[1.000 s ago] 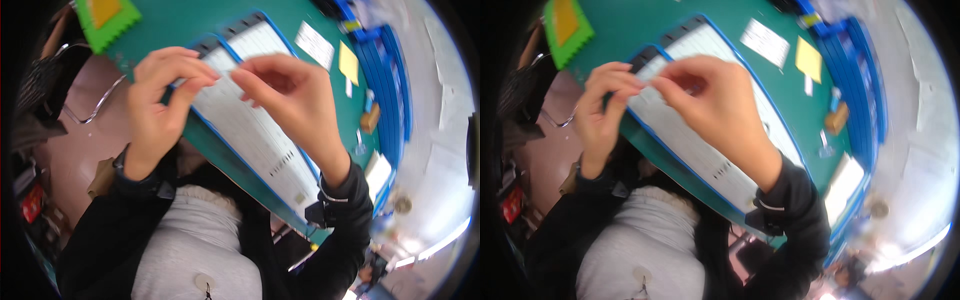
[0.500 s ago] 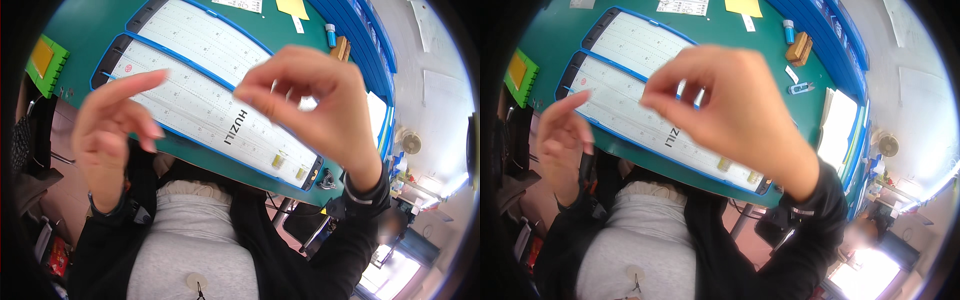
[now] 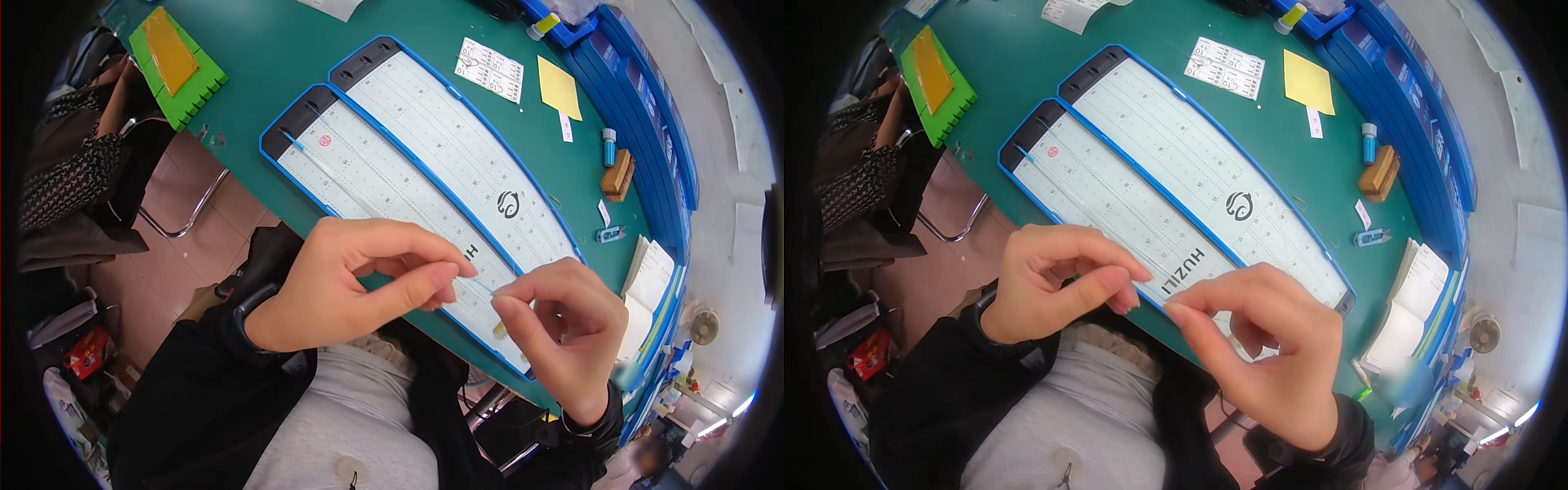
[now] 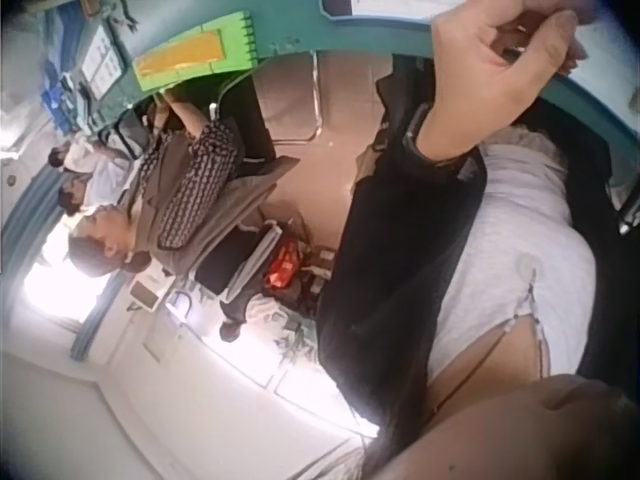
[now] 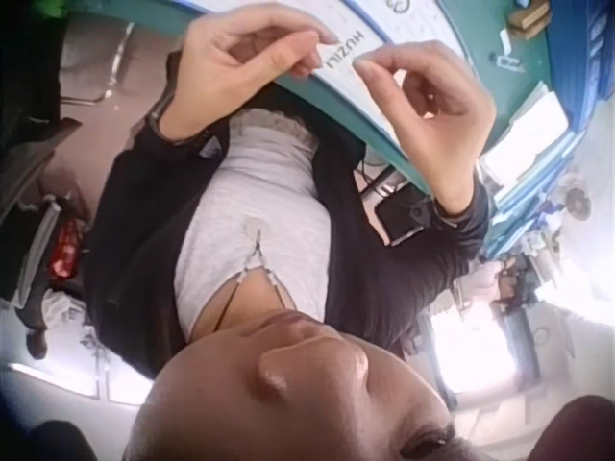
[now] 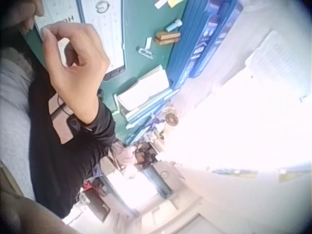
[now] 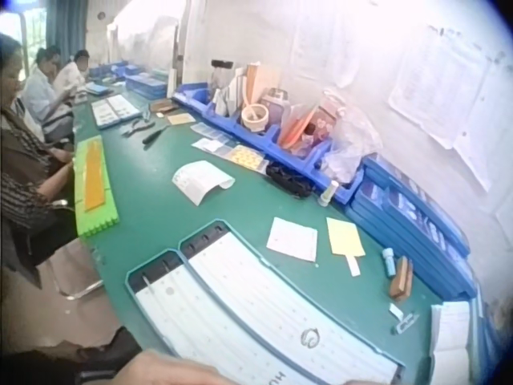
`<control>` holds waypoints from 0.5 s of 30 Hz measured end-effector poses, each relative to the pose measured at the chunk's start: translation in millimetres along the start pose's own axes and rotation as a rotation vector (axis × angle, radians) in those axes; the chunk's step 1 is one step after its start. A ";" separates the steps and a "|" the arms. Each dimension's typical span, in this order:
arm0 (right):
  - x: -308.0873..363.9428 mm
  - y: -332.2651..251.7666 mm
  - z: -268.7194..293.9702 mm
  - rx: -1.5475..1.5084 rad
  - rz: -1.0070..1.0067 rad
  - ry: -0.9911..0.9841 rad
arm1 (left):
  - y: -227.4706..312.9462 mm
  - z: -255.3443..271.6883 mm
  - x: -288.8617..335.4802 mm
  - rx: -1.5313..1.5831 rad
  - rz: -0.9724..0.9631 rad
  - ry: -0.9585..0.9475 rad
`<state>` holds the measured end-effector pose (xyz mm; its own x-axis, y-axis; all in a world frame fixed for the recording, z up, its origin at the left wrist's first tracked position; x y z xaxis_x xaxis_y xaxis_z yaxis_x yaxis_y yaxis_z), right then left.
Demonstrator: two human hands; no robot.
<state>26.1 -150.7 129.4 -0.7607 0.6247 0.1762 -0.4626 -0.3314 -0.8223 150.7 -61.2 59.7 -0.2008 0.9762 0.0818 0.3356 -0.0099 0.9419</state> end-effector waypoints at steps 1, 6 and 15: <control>0.7 -0.2 0.3 0.013 -0.001 -0.011 | 1.2 -3.0 -0.2 -0.004 0.000 -0.028; -12.2 27.6 3.0 0.111 0.011 0.098 | 36.2 -28.2 19.2 0.180 -0.279 -0.453; -10.5 29.9 10.8 -0.085 0.046 0.129 | 45.0 89.8 26.0 -0.242 -0.427 0.392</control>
<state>15.4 -174.9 108.8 -0.7131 0.6975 0.0710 -0.3843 -0.3041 -0.8717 243.3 -16.8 75.0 -0.6090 0.7534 -0.2482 -0.0574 0.2703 0.9611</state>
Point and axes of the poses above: each hand's wrist, its own x-axis away from the middle knuckle, its own z-axis out of the back of the hand, y = z × x, the point moved 9 cm from there along -x, towards the middle knuckle, and after that the axes turned 3 degrees about -y, right-handed, at the moved point
